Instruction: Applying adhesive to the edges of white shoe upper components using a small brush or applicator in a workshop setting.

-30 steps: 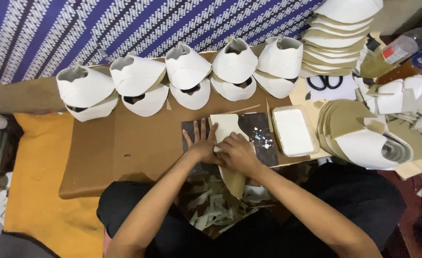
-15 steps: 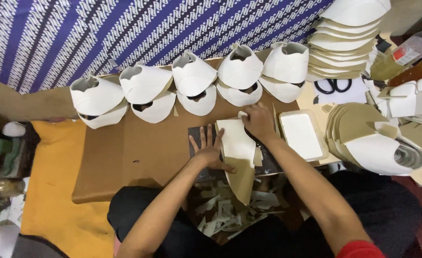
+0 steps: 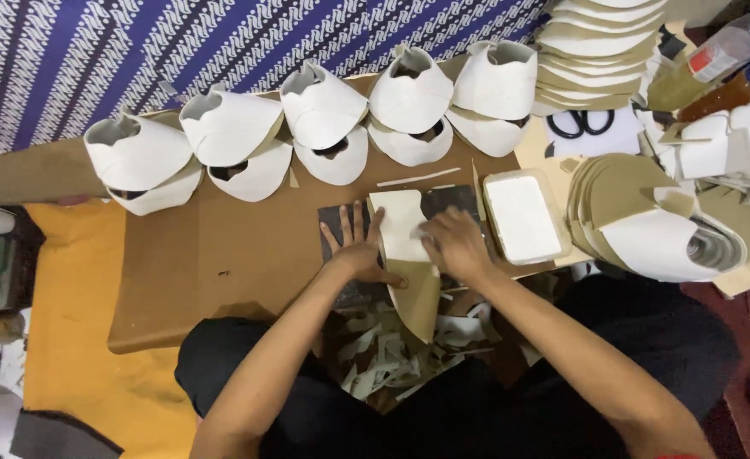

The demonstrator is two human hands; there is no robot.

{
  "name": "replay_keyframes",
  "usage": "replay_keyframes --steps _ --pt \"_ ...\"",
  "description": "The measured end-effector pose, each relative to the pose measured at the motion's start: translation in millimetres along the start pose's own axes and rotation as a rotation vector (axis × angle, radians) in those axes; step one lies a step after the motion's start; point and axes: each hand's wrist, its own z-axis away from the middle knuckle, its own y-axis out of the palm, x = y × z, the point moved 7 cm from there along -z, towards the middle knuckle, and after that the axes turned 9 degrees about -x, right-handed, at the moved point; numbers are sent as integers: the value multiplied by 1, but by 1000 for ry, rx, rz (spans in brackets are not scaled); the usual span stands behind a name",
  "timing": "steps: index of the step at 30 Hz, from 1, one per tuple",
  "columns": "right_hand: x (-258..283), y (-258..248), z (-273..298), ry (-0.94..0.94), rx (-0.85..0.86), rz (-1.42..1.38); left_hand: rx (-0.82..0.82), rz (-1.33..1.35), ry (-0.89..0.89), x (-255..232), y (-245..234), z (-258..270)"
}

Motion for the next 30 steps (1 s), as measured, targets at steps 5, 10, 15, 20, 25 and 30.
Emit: replay_keyframes --steps 5,10,15,20,25,30 --pt "-25 15 -29 94 34 161 -2 39 11 -3 -8 10" --pt "-14 -20 -9 176 18 9 8 49 22 -2 -2 4" --pt "0 -18 43 137 115 -160 -10 33 21 -3 -4 3" --pt "-29 -18 20 176 38 -72 -15 21 14 -4 -5 4" --pt "-23 -33 17 266 -35 -100 -12 5 -6 -3 -4 3" --pt "-7 -19 22 87 -18 -60 -3 18 -9 -2 -2 1"
